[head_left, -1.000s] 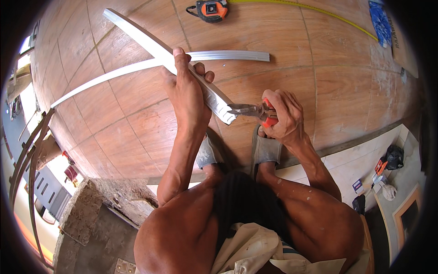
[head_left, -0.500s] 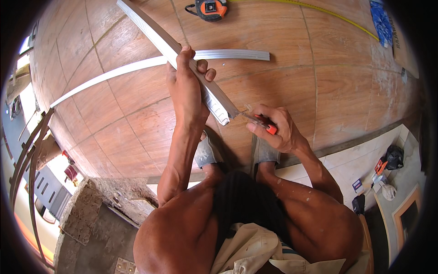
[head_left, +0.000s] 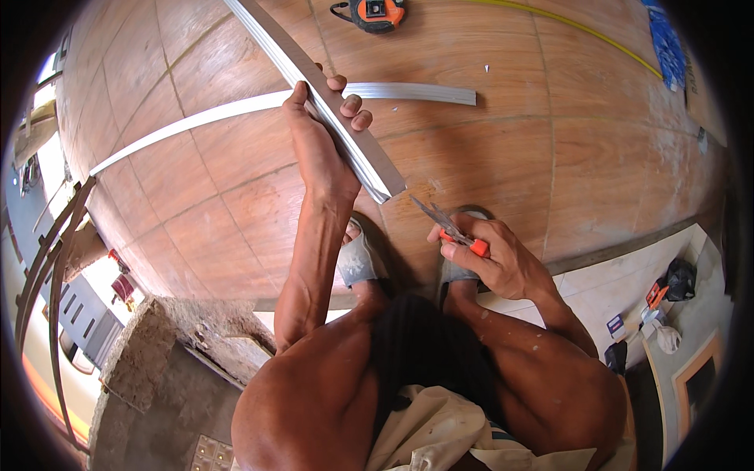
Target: The person sits on a tiled floor and uses red-handled tin snips to cut a long, silver metal profile. They hold the profile with their left hand and repeatedly snip along its length to separate sections. A tape measure and other cut pieces are visible on the floor nearby.
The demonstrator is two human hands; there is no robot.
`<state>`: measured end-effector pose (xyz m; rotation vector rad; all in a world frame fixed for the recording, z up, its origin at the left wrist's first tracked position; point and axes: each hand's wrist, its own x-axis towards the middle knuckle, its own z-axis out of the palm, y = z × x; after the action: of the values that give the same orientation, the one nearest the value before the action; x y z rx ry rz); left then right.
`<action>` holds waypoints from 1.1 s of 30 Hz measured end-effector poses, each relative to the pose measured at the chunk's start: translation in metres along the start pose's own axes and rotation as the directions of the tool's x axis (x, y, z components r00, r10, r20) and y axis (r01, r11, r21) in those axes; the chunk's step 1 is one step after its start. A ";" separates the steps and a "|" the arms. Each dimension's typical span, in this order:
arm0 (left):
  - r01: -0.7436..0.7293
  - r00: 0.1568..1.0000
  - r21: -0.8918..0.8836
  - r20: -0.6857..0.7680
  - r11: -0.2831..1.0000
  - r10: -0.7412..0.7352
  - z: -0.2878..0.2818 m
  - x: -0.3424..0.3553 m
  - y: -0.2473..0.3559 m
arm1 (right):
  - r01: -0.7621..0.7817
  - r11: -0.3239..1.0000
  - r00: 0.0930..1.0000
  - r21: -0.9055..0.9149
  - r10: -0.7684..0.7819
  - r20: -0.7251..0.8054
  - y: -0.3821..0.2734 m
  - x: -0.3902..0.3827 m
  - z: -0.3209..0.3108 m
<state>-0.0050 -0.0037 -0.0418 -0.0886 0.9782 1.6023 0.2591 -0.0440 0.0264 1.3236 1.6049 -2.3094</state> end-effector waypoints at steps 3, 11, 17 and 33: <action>0.012 1.000 -0.080 0.016 0.997 -0.010 0.004 -0.003 -0.001 | 0.000 0.998 0.999 -0.058 -0.002 -0.045 0.003 0.001 0.008; -0.089 0.995 0.062 -0.038 0.994 0.091 0.020 -0.013 -0.010 | 0.039 0.993 0.997 -0.109 -0.046 -0.062 -0.003 0.006 0.014; -0.111 0.992 -0.007 0.055 0.994 0.112 0.012 -0.009 -0.006 | 0.023 0.995 0.996 -0.093 -0.031 -0.084 -0.012 0.006 0.016; -0.150 0.977 0.056 0.162 0.987 0.139 0.016 -0.012 -0.002 | -0.017 0.975 0.994 -0.220 -0.008 -0.113 -0.018 0.003 0.017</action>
<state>0.0076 -0.0032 -0.0262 0.1579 0.9319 1.6789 0.2386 -0.0479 0.0397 1.4250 1.8257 -2.0138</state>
